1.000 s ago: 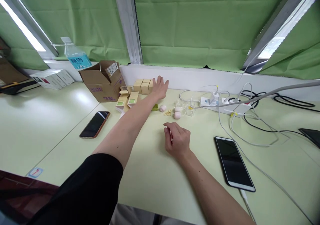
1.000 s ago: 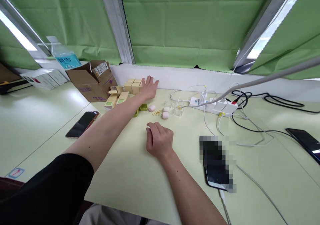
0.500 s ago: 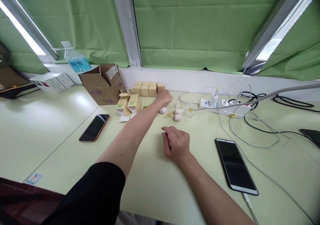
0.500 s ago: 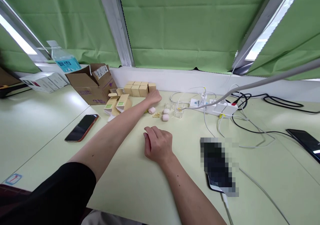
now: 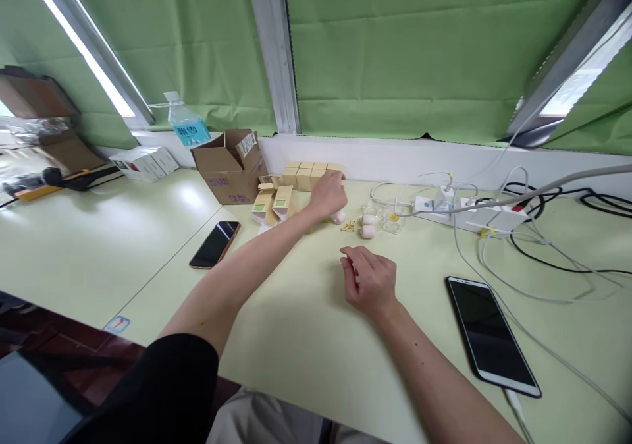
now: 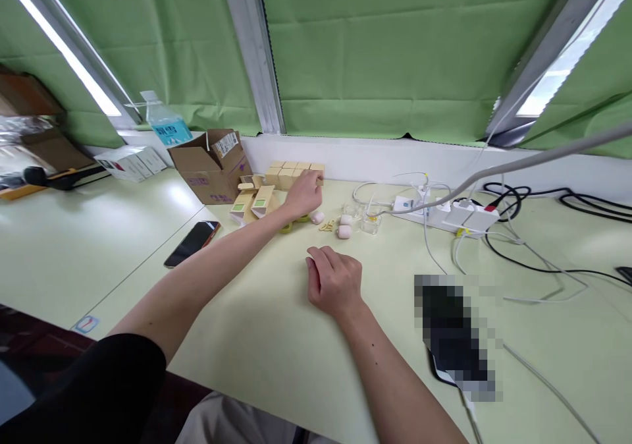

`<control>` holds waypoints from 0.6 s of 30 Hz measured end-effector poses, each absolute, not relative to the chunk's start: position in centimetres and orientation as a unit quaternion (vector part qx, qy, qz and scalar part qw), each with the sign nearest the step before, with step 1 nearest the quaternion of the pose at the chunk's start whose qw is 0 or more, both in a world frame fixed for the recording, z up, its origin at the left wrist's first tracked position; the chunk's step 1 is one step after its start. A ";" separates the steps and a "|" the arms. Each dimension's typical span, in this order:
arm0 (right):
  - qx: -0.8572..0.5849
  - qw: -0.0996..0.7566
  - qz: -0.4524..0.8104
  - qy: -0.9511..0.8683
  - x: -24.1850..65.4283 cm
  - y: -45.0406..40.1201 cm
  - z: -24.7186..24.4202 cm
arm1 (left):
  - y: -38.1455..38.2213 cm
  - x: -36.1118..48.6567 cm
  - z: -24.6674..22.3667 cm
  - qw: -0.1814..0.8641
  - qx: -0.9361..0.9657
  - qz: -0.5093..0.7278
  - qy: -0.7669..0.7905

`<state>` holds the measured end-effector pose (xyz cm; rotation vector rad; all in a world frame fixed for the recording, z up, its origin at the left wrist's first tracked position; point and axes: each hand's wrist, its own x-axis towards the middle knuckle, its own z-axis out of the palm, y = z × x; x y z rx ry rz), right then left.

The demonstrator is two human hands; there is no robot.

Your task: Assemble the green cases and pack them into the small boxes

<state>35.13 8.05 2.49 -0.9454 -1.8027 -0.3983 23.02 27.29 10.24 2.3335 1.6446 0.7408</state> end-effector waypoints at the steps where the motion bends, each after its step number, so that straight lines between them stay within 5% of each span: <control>1: -0.387 0.511 -0.175 -0.747 35.1 8.1 2.6 | 26.4 21.5 10.5 0.079 0.784 0.258 0.560; 6: -0.359 0.516 -0.206 -0.750 34.9 8.0 3.0 | 24.7 12.2 11.2 -0.009 0.695 0.228 0.682; 18: -0.358 0.506 -0.227 -0.751 35.2 7.6 3.1 | 29.2 4.6 10.6 0.053 0.636 0.254 0.727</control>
